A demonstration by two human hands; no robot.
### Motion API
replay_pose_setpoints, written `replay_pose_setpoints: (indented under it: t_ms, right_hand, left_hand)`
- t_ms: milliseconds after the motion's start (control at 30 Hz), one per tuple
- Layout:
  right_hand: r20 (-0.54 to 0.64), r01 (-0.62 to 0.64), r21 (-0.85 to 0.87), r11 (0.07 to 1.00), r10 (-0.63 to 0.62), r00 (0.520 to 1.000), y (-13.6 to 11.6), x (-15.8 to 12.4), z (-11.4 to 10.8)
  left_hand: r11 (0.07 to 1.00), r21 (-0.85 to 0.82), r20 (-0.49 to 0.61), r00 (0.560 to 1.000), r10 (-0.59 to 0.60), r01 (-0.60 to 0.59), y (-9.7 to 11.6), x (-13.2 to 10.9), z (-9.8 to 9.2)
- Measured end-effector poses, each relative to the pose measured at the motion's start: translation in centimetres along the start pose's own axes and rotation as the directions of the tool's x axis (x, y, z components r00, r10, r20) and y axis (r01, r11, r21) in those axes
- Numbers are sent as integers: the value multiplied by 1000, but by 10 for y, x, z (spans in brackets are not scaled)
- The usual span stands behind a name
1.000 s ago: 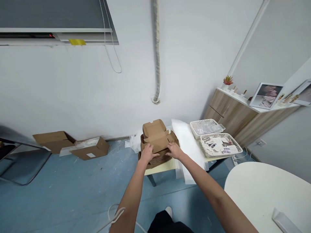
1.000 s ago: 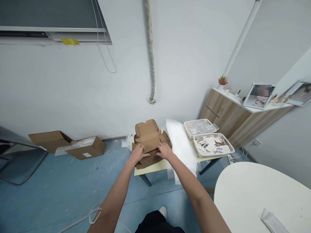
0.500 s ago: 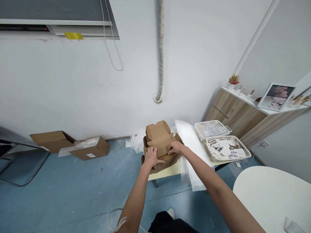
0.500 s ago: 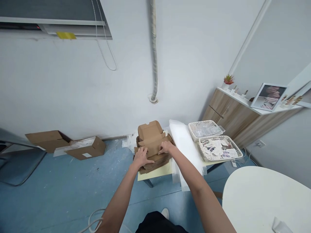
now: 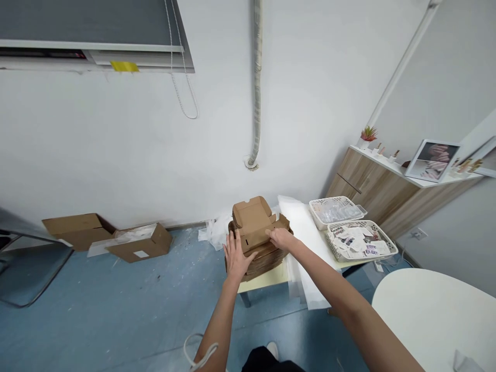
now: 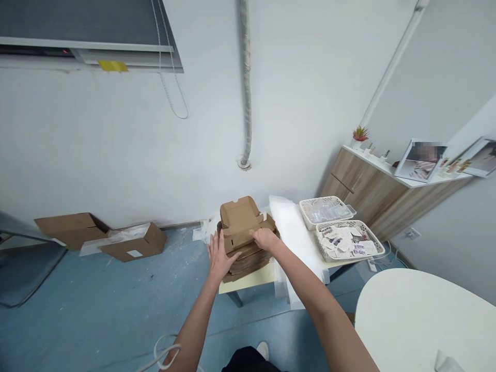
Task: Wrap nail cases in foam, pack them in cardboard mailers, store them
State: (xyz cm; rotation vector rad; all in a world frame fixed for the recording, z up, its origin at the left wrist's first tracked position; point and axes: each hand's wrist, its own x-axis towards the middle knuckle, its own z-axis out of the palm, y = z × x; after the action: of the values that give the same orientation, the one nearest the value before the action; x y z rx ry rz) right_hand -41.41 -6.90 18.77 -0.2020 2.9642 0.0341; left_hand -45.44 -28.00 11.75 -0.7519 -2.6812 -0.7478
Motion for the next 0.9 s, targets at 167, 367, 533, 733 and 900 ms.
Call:
replay_pose_setpoints:
  t_ms: [167,367,533,733,900]
  right_hand:
    - [-212,86,-113,990,-108,971,3,-5,-19]
    - [-423,164,-118,979,-199,884,11,-36,-45]
    - [-582,44,-110,993,-100,807,34,-106,-63]
    - [-580,-261,-40,964,190,792,69,-249,-61]
    - [-561,-533,-1,846,441,701,80,-399,-26]
  left_hand:
    - [997,55,-143,987,67,-60,-5,13,-20]
    - [951,12,-169,937,306,-309,12,45,-47]
    - [884,-92,-226,874,429,-458,76,55,-46]
    - [786,-220,-123,816,565,-578,202,33,-15]
    - [657,-305,-115,711,694,-690,329,-36,9]
